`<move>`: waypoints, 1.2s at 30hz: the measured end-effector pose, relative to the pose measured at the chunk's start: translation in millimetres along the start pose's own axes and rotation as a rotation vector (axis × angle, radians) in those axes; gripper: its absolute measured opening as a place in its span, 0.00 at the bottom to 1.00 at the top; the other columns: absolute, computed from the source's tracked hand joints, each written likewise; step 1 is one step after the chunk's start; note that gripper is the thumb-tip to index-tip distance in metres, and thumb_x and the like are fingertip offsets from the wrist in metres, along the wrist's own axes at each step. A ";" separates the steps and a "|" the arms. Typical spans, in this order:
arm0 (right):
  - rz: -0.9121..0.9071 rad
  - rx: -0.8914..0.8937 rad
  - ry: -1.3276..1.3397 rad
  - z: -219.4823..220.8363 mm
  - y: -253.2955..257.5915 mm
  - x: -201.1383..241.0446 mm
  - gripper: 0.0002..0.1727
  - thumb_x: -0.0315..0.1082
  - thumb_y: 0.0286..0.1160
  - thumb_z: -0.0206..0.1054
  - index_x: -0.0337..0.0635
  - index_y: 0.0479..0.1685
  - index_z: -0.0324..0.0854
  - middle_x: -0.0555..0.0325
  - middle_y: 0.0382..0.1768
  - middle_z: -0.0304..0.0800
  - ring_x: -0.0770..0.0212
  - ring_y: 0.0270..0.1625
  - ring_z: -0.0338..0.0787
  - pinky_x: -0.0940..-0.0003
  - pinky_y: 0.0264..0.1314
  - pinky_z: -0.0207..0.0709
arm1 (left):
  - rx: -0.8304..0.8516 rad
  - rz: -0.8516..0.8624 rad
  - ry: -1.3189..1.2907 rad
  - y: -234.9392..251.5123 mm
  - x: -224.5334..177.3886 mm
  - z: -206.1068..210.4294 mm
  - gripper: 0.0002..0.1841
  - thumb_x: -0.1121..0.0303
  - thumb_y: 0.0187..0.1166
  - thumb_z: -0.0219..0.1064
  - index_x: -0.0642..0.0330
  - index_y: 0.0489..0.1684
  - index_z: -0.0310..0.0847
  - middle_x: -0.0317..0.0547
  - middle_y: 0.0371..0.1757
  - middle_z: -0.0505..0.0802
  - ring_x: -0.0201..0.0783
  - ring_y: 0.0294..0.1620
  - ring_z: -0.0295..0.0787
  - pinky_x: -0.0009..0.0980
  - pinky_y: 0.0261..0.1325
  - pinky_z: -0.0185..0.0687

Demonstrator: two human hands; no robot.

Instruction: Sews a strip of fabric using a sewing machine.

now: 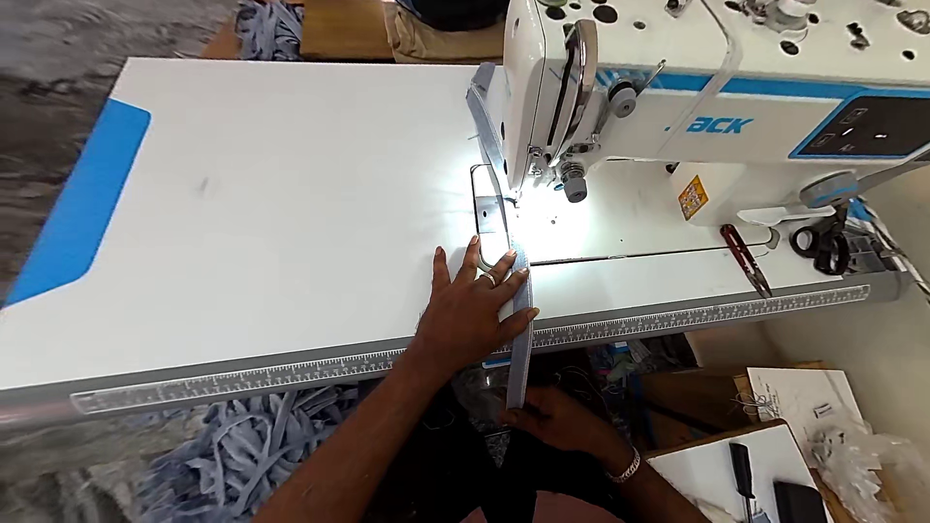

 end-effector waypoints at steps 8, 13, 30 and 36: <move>-0.076 -0.044 0.056 5.8 -2.5 8.4 0.20 0.45 0.90 0.56 0.38 0.63 0.80 0.60 0.41 0.85 0.74 0.40 0.82 0.75 0.47 0.79 | 0.000 -0.009 -0.003 0.5 0.4 -0.2 0.36 0.28 0.83 0.39 0.28 0.85 0.72 0.29 0.91 0.70 0.61 0.96 0.45 0.80 0.86 0.28; -0.123 -0.159 0.101 1.3 -1.8 5.4 0.20 0.45 0.92 0.53 0.37 0.56 0.80 0.55 0.42 0.84 0.65 0.40 0.88 0.67 0.47 0.86 | 0.008 0.000 0.000 1.0 1.1 0.5 0.34 0.30 0.85 0.39 0.27 0.85 0.73 0.28 0.91 0.70 0.61 0.96 0.44 0.81 0.85 0.29; 0.062 -0.097 0.114 0.6 -2.1 6.1 0.20 0.46 0.92 0.54 0.39 0.49 0.85 0.61 0.41 0.91 0.71 0.30 0.88 0.74 0.36 0.86 | 0.010 -0.180 0.014 45.3 19.0 -7.3 0.37 0.27 0.83 0.39 0.30 0.85 0.73 0.32 0.91 0.70 0.65 0.96 0.45 0.91 0.75 0.27; 0.183 0.022 -0.412 -42.8 -22.8 46.3 0.22 0.50 0.89 0.58 0.45 0.66 0.85 0.54 0.49 0.92 0.60 0.49 0.91 0.55 0.57 0.85 | 0.035 -0.255 -0.004 74.7 36.1 -16.0 0.34 0.31 0.84 0.42 0.26 0.87 0.69 0.36 0.92 0.68 0.66 0.96 0.41 0.92 0.73 0.25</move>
Point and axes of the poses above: each hand's wrist, its own y-axis towards the middle knuckle, its own z-axis out of the palm, x = y × z, the point moved 1 cm from there along y, towards the middle knuckle
